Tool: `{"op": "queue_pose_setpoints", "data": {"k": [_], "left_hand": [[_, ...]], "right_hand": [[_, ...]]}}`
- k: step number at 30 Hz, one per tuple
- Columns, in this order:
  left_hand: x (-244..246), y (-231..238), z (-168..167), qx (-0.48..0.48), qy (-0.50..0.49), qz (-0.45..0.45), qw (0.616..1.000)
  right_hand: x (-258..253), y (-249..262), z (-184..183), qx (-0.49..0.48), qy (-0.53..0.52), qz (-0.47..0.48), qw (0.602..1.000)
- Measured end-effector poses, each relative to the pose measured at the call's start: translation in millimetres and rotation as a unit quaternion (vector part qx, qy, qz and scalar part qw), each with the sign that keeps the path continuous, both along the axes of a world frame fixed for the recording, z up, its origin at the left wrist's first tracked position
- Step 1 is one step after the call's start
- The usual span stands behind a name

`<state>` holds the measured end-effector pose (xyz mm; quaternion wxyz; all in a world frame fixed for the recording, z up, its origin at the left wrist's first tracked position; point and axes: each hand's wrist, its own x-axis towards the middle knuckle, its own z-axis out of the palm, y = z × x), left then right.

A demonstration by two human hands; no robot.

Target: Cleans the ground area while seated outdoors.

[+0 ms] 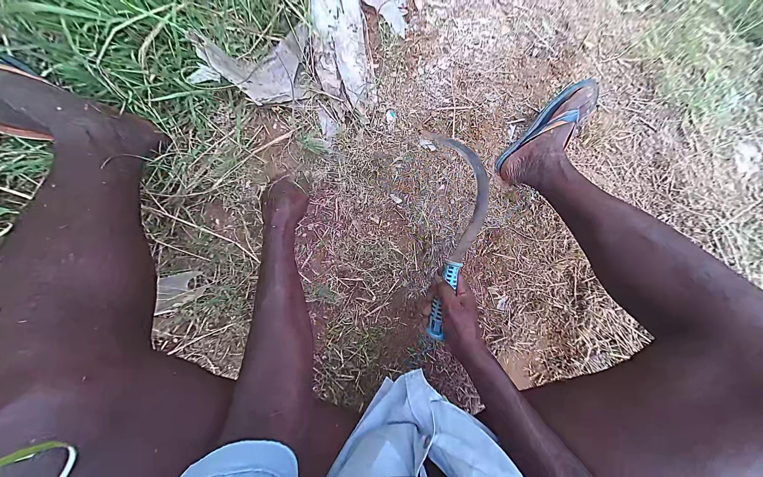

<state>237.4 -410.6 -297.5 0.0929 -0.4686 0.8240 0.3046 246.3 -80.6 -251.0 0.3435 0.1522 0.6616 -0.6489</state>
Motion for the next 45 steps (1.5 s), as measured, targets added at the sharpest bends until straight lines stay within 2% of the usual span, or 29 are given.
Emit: {"op": "queue_pose_setpoints", "data": {"k": [4, 7, 11, 16, 19, 27, 31, 36, 42, 45], "left_hand": [[-8, 22, 7, -0.013, -0.042, -0.042, 0.998], [-7, 30, -1, -0.036, 0.008, -0.066, 0.997], [-1, 31, -7, -0.047, 0.036, -0.098, 0.993], [-9, 35, -8, -0.005, 0.02, -0.079, 0.997], [-15, 44, -5, -0.016, 0.039, -0.078, 0.996], [-17, 36, 19, -0.022, 0.236, 0.002, 0.971], [-12, 23, 6, -0.023, 0.175, 0.009, 0.984], [-30, 47, -10, -0.045, 0.043, -0.022, 0.998], [-44, 67, -31, -0.096, -0.03, -0.107, 0.989], [-40, 66, -36, -0.103, -0.014, -0.123, 0.987]], "right_hand": [[-15, -4, 6, -0.009, -0.053, -0.122, 0.991], [-18, -9, 2, -0.02, -0.09, -0.151, 0.984], [-17, -16, -8, -0.027, -0.1, -0.125, 0.987], [-16, -15, -23, -0.006, -0.102, -0.085, 0.991], [-15, -11, -33, -0.007, -0.116, -0.084, 0.99], [-14, -11, -41, -0.008, -0.117, -0.074, 0.99], [-14, -11, -42, -0.003, -0.121, -0.073, 0.99], [-14, -11, -42, -0.001, -0.124, -0.07, 0.99], [-14, -13, -41, 0.011, -0.126, -0.062, 0.99], [-15, -15, -41, 0.008, -0.128, -0.059, 0.99]]}}
